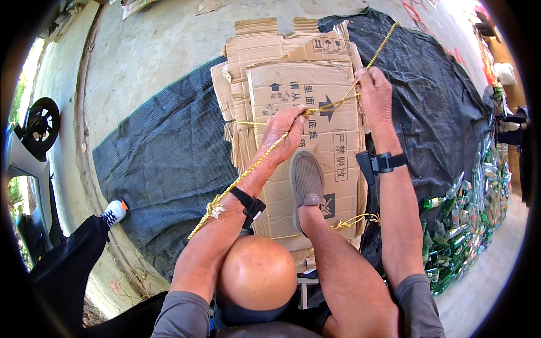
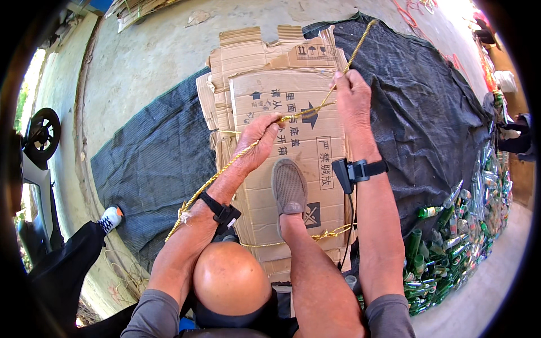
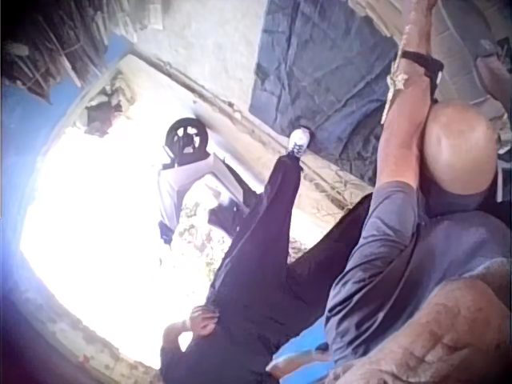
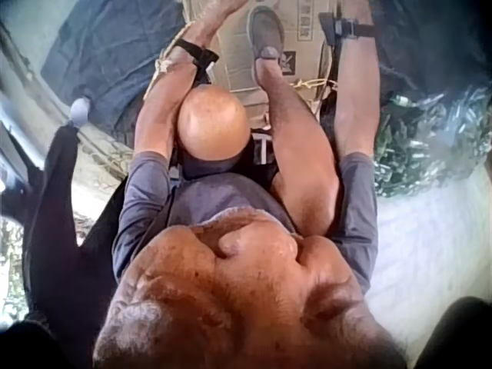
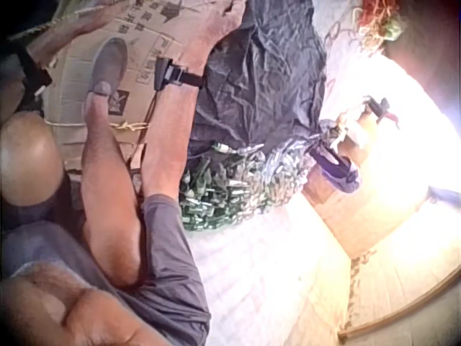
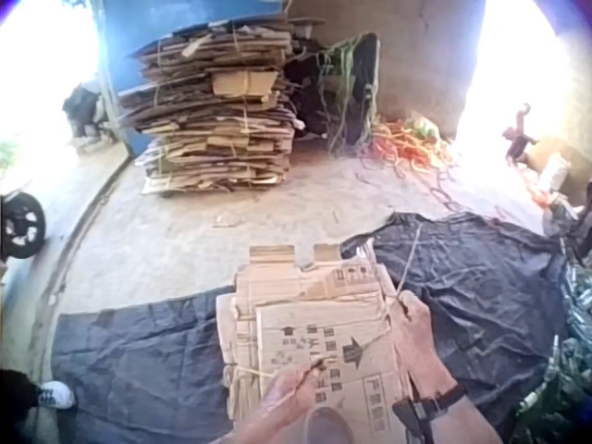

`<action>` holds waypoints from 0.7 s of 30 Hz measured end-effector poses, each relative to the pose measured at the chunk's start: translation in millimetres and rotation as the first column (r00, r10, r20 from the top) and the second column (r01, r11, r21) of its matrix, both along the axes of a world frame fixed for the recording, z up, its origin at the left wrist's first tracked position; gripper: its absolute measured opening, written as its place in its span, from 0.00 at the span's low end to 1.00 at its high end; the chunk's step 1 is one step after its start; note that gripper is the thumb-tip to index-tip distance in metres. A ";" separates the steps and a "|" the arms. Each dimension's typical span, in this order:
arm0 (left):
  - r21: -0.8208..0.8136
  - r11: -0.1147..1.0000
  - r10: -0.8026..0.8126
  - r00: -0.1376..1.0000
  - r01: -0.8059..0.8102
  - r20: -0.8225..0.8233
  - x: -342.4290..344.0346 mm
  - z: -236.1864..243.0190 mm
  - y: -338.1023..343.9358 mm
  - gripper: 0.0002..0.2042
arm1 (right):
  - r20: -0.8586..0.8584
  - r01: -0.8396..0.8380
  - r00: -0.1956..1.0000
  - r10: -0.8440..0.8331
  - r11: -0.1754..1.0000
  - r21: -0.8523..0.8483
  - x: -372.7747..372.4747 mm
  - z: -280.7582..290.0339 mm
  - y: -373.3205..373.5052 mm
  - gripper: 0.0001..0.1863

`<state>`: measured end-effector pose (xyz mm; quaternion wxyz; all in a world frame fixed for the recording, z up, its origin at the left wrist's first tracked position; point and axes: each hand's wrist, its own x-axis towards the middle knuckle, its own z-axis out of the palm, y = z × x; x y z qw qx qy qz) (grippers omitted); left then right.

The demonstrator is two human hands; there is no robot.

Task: The person stacks several pieces of cardboard, wraps a yellow rope around the stack, and ties a knot to bundle them together while sitting on the floor.

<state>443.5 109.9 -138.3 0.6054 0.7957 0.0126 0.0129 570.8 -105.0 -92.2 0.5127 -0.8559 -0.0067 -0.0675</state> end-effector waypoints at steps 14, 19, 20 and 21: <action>-0.558 0.816 0.035 0.976 -0.153 -0.216 28.4 47.7 21.7 0.14 | -0.175 -0.092 0.915 0.363 0.612 0.785 23.1 40.9 22.9 0.09; -0.523 0.842 0.066 0.987 -0.135 -0.148 46.5 16.8 43.5 0.13 | -0.311 -0.005 0.914 0.261 0.774 0.633 41.7 -3.0 5.6 0.11; -0.447 0.885 0.077 0.988 -0.130 -0.134 45.5 9.7 47.5 0.13 | -0.336 0.020 0.913 0.233 0.796 0.605 45.4 -12.9 2.8 0.12; -0.374 0.907 0.160 0.979 -0.196 -0.124 43.4 -6.3 56.4 0.12 | -0.353 0.041 0.914 0.201 0.818 0.574 52.0 -21.0 -2.2 0.12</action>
